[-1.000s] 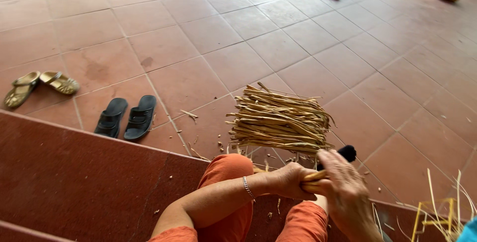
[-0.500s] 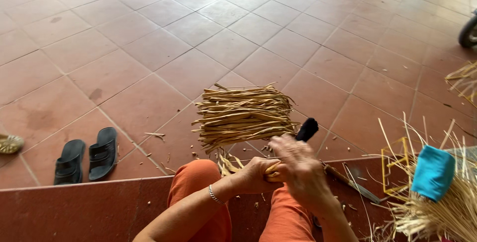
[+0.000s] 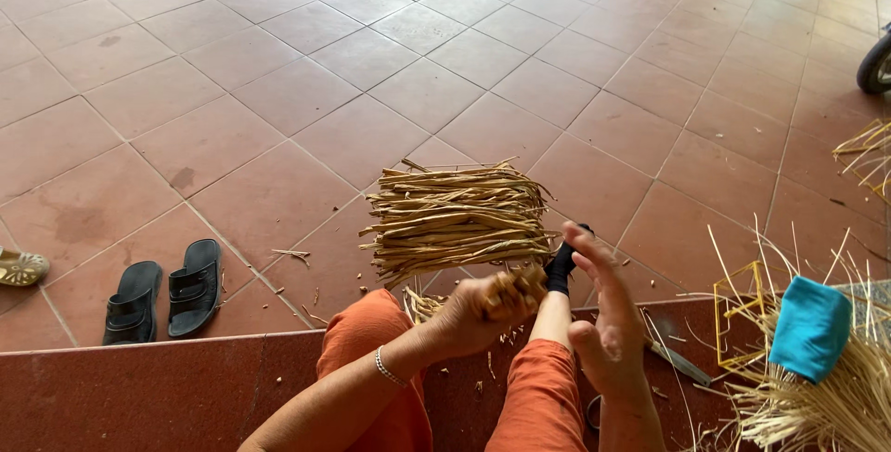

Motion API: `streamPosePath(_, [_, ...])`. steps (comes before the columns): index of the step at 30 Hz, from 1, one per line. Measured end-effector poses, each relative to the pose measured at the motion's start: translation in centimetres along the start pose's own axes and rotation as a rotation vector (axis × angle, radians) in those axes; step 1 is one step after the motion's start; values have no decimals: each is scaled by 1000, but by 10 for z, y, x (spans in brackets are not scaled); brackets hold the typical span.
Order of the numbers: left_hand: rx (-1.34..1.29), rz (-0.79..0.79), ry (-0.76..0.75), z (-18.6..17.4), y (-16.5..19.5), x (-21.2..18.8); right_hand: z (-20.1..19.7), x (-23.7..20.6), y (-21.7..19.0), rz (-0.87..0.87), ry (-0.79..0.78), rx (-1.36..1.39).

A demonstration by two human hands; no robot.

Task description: The person sits on a tiled floor and uses shears to trim the ends of bundles of dried palm leaves. They repeatedly pick up bundles, align them, cut the ends, and place the trimmed bundles aside.

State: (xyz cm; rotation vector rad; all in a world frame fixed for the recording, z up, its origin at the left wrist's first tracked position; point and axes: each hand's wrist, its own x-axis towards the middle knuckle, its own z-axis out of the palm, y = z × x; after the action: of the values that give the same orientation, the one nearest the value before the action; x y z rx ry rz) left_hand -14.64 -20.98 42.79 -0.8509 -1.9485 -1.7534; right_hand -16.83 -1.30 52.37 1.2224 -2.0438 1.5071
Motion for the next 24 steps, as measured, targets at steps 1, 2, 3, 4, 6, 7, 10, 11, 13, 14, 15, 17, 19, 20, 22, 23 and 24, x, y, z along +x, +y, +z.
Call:
streamPosePath(1, [-146,-65,50,-12,-1,6,9,6,9,23,10,63])
streamPosePath(2, [-292,-129,99,-26,-2,14,19,12,19,45,20,125])
streamPosePath(3, [-437,-193,149,-39,-2,19,36,20,32,33,-57,58])
streamPosePath(4, [-469,-242,206,-52,-2,23,58,27,46,25,-135,-7])
streamPosePath(6, [-539,-345,322,-76,-4,32,104,24,65,231,-310,29])
streamPosePath(7, [-542,-310,394,-84,-3,34,130,19,71,442,-406,125])
streamPosePath(10, [-586,-250,574,-105,3,33,178,10,92,320,-253,92])
streamPosePath(11, [-625,-258,608,-111,6,31,190,9,98,309,-214,62])
streamPosePath(13, [-678,-234,688,-126,11,27,201,6,107,253,-192,-34])
streamPosePath(14, [-697,-205,735,-132,14,25,202,7,112,212,-210,-100])
streamPosePath(15, [-717,-177,781,-138,17,22,200,8,115,172,-227,-167])
streamPosePath(17, [-810,-132,861,-156,23,15,193,12,118,85,-214,-327])
streamPosePath(19, [-898,-107,957,-172,30,8,181,21,118,46,-245,-480])
streamPosePath(20, [-941,-108,1017,-180,34,4,174,28,117,55,-286,-555])
streamPosePath(22, [-975,-128,1107,-192,43,-3,163,39,111,-40,-269,-650])
streamPosePath(23, [-965,-147,1136,-196,47,-4,154,42,106,-144,-209,-667])
streamPosePath(24, [-954,-161,1165,-202,50,-2,148,49,103,-252,-146,-680])
